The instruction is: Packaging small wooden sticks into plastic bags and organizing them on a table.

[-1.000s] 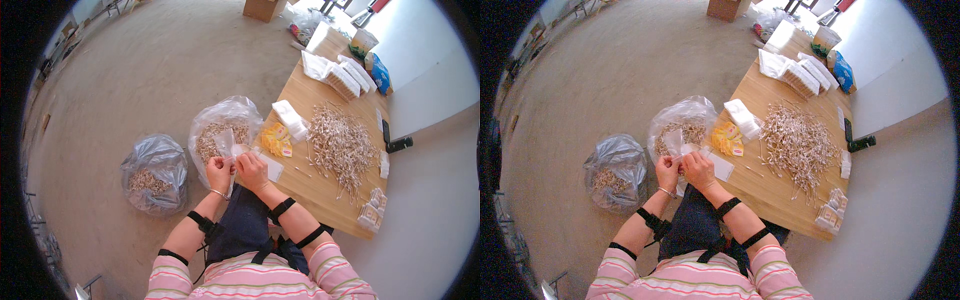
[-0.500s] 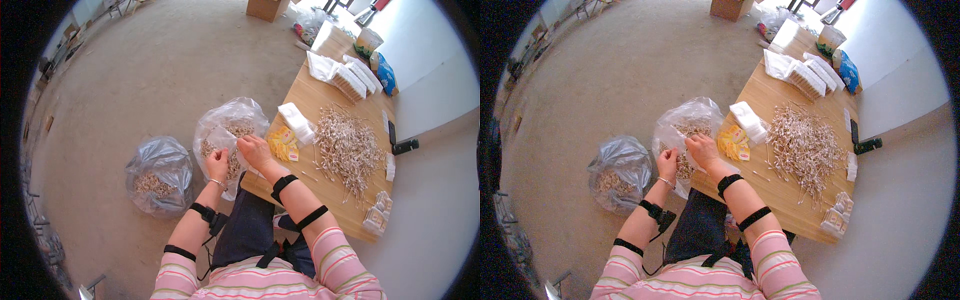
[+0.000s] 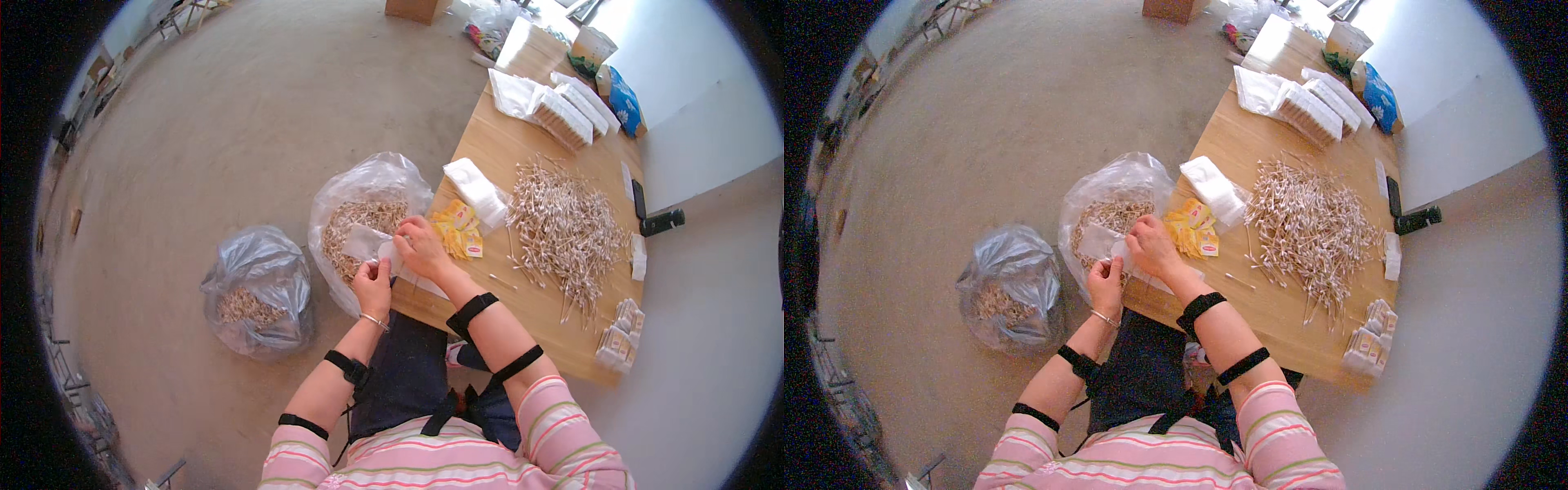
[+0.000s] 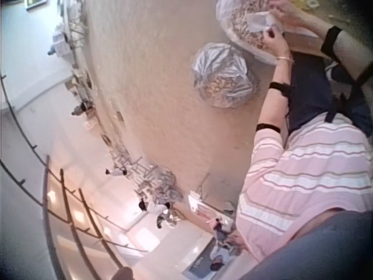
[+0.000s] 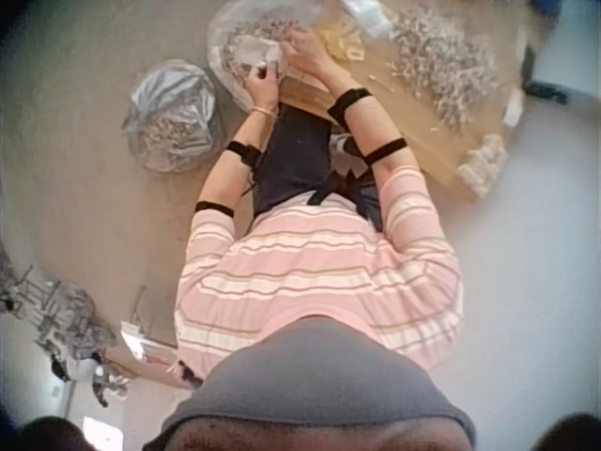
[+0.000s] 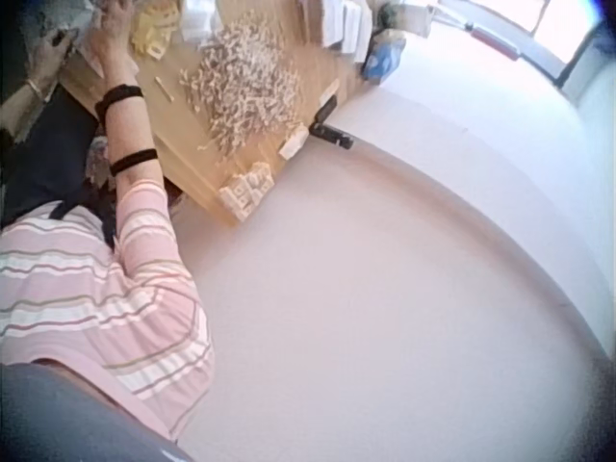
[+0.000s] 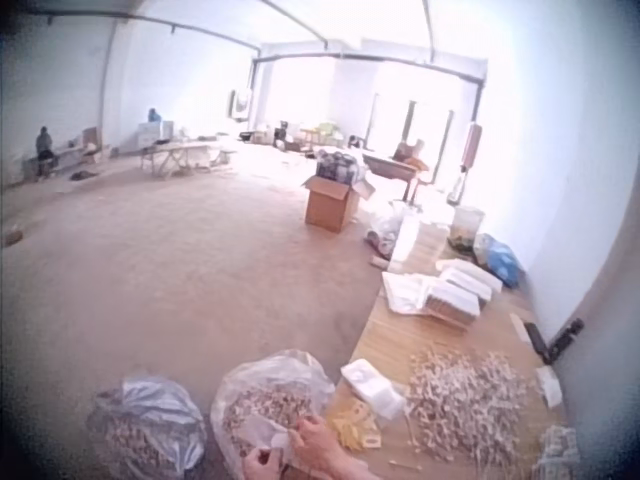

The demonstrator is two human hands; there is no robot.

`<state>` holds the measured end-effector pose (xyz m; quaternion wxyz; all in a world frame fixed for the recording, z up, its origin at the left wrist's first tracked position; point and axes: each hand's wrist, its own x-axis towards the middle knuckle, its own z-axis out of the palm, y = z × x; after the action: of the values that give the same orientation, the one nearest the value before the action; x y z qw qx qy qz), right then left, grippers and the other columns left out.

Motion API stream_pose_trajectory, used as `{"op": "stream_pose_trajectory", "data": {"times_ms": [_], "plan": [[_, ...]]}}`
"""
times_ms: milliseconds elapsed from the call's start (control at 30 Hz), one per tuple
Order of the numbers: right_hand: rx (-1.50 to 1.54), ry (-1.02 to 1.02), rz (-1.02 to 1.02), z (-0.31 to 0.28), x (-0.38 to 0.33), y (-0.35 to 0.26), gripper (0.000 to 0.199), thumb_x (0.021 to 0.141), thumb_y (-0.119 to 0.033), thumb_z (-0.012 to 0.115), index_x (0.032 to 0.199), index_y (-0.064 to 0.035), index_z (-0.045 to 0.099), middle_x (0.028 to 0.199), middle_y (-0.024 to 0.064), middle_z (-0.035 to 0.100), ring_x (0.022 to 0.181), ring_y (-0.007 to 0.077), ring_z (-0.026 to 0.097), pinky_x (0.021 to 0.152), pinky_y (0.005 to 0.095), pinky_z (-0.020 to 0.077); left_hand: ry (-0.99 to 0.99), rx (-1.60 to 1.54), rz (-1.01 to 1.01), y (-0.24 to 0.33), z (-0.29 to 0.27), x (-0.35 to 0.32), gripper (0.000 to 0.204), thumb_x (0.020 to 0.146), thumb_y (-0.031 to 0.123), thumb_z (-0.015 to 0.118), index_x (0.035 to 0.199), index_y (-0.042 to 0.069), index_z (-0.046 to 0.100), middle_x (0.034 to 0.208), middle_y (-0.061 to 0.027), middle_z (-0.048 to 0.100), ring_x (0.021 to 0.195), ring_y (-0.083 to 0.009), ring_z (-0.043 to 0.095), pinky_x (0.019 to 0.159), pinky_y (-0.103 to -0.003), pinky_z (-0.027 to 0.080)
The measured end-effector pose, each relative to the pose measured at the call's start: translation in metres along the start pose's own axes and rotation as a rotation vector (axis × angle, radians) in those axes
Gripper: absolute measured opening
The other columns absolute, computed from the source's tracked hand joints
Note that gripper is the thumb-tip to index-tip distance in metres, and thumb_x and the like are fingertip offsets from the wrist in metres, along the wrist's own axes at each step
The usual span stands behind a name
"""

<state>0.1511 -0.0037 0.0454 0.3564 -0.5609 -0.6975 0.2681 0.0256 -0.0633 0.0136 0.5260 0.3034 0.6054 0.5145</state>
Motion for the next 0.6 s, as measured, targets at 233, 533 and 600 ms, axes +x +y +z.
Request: {"op": "stream_pose_trajectory", "data": {"times_ms": [233, 533, 600], "plan": [[0.024, -0.054, 0.003, 0.003, 0.001, 0.010, 0.011, 0.073, -0.010, 0.059, 0.070, 0.0002, 0.062, 0.095, 0.0181, 0.058, 0.096, 0.0332, 0.055, 0.086, 0.0382, 0.0455, 0.005, -0.181, -0.094, -0.005, -0.004, 0.001, 0.021, 0.090, 0.023, 0.062, 0.080, 0.005, 0.059, 0.069, 0.0028, 0.055, 0.059, -0.0057, 0.048, 0.053, -0.022, 0.038], [0.064, -0.063, 0.035, -0.001, 0.003, 0.016, 0.011, 0.069, -0.008, 0.056, 0.063, 0.0014, 0.058, 0.097, 0.0189, 0.061, 0.096, 0.0338, 0.056, 0.085, 0.0372, 0.0466, -0.021, 0.201, 0.052, 0.002, -0.003, -0.017, 0.024, 0.087, 0.022, 0.065, 0.074, 0.002, 0.060, 0.068, 0.0025, 0.057, 0.062, -0.0055, 0.047, 0.056, -0.023, 0.039], [0.053, -0.059, 0.031, 0.000, 0.004, 0.015, 0.011, 0.069, -0.008, 0.056, 0.064, 0.0013, 0.058, 0.099, 0.0190, 0.061, 0.095, 0.0339, 0.057, 0.084, 0.0369, 0.0468, -0.054, 0.216, 0.052, 0.000, -0.007, -0.012, 0.025, 0.086, 0.021, 0.066, 0.073, 0.001, 0.060, 0.067, 0.0027, 0.056, 0.062, -0.0055, 0.047, 0.056, -0.023, 0.039]]}}
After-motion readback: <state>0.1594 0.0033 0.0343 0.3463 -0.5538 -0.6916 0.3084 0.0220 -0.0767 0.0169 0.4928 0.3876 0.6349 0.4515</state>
